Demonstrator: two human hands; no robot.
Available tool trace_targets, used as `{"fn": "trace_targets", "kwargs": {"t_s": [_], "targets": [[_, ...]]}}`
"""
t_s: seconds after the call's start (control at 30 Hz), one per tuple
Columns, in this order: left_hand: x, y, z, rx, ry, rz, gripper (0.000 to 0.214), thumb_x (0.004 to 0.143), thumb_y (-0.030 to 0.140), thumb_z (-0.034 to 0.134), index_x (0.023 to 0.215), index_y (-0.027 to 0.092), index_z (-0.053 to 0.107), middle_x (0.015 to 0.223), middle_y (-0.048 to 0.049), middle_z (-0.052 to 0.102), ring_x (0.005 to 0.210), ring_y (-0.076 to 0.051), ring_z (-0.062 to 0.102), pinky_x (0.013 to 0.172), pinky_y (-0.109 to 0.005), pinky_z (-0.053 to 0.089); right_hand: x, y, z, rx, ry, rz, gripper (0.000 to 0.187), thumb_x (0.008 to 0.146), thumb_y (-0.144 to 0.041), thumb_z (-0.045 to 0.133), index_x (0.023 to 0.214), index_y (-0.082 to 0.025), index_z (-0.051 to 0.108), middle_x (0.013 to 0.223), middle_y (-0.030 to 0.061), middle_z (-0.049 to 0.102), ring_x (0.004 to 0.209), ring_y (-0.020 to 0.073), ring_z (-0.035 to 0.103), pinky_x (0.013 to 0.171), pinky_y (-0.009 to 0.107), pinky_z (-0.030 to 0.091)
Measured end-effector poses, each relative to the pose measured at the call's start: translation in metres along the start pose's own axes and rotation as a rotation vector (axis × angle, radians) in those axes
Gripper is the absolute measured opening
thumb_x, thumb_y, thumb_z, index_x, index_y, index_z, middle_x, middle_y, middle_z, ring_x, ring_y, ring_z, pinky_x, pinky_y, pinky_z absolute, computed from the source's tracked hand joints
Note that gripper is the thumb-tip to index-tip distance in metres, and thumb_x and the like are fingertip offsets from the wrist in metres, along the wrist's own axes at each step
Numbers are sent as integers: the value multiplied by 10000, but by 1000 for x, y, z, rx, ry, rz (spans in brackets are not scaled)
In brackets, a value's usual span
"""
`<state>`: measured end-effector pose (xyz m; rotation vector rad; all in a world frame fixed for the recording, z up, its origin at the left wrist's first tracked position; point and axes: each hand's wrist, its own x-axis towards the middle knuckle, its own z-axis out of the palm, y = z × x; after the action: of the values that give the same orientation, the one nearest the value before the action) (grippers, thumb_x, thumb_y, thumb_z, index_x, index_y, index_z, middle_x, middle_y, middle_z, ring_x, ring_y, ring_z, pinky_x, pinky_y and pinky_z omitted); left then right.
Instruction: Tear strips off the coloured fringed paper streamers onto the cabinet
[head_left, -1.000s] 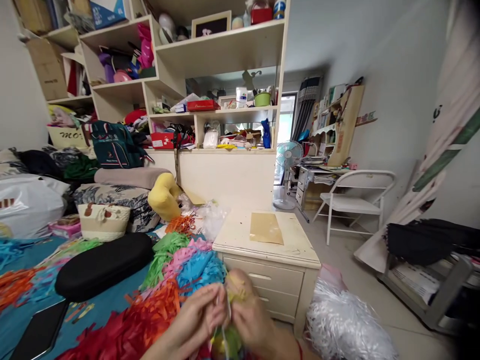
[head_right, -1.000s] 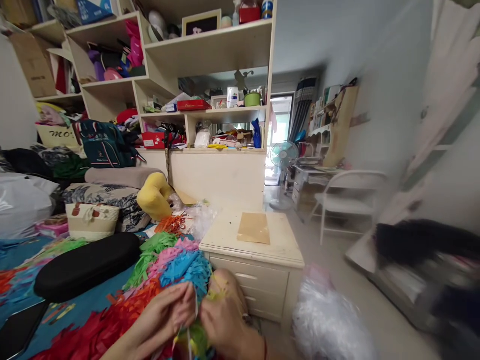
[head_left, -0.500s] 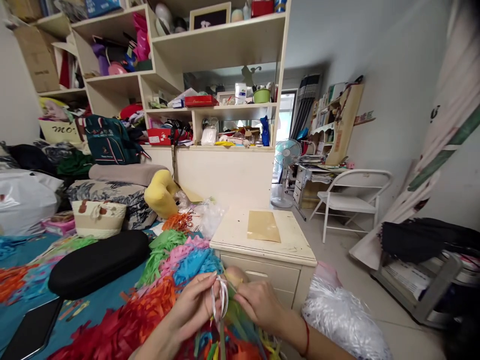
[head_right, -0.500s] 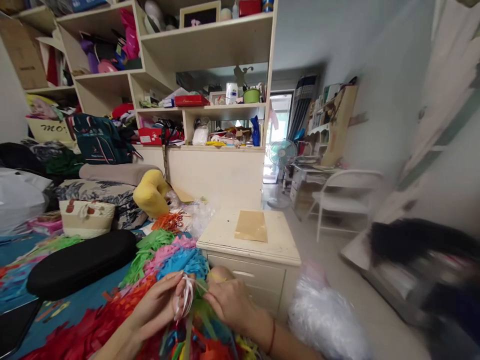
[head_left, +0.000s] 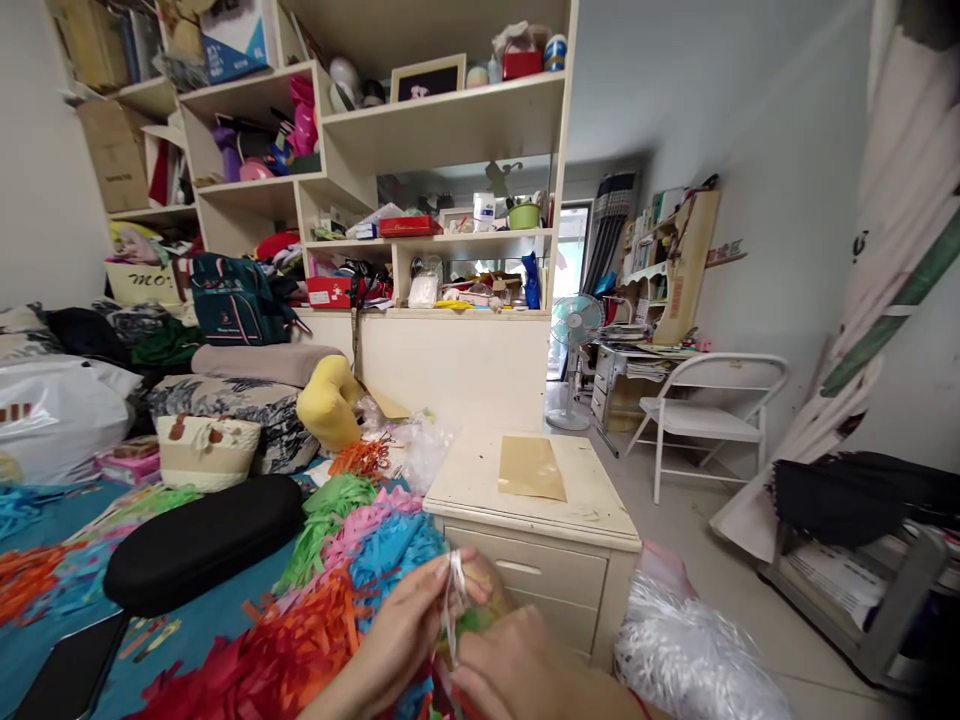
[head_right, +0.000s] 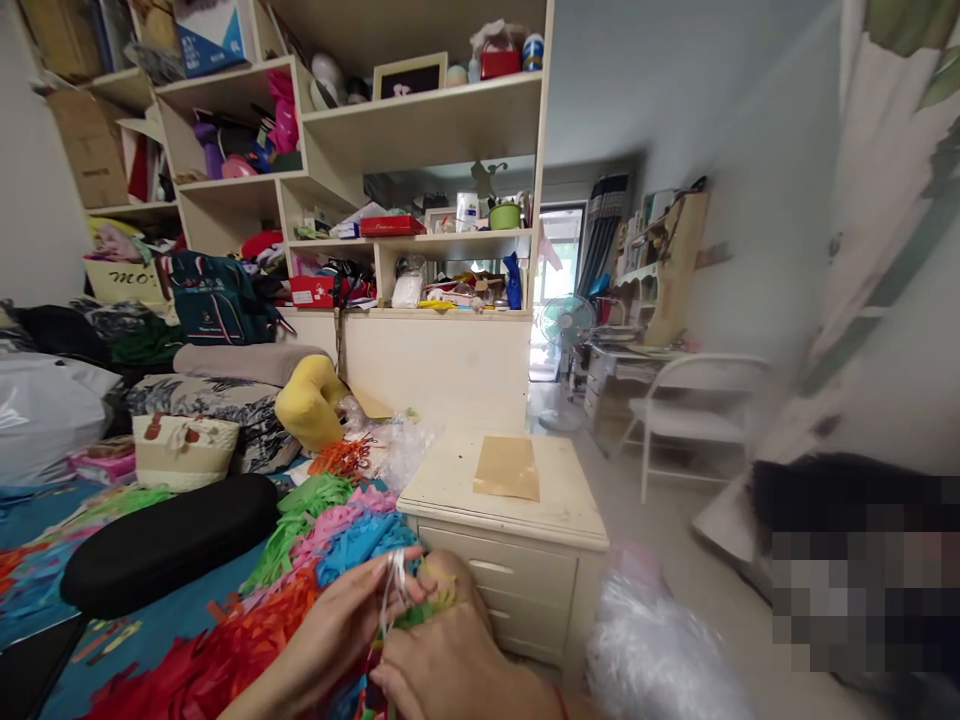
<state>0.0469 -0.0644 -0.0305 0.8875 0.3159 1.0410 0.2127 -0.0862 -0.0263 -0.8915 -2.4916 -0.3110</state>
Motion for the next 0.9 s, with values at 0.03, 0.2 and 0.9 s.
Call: {"fn": "trace_targets", "kwargs": {"t_s": [0.03,0.2,0.9], "targets": [[-3,-1,1,19,-60,-45,256,801,345,711,928,126,753,683,-54,728,646,-161,685,743,-251,514,1,2,-7,46,-4,-13,318,934,-345,419,711,-206,599,633,1,631,543,136,513,506,248,301],[-9,2,3,-79,-116,-58,330,866,388,617,950,92,737,636,-59,699,531,-140,631,821,-341,500,-2,12,-13,89,27,-9,471,989,-311,229,706,-183,584,604,34,592,523,149,486,497,264,315],[20,5,-8,464,-286,-119,265,787,370,708,762,108,735,643,-35,686,644,-172,607,778,-309,460,36,62,-36,750,-553,235,260,895,-258,519,691,-133,621,545,-45,523,491,83,449,515,204,387]]}}
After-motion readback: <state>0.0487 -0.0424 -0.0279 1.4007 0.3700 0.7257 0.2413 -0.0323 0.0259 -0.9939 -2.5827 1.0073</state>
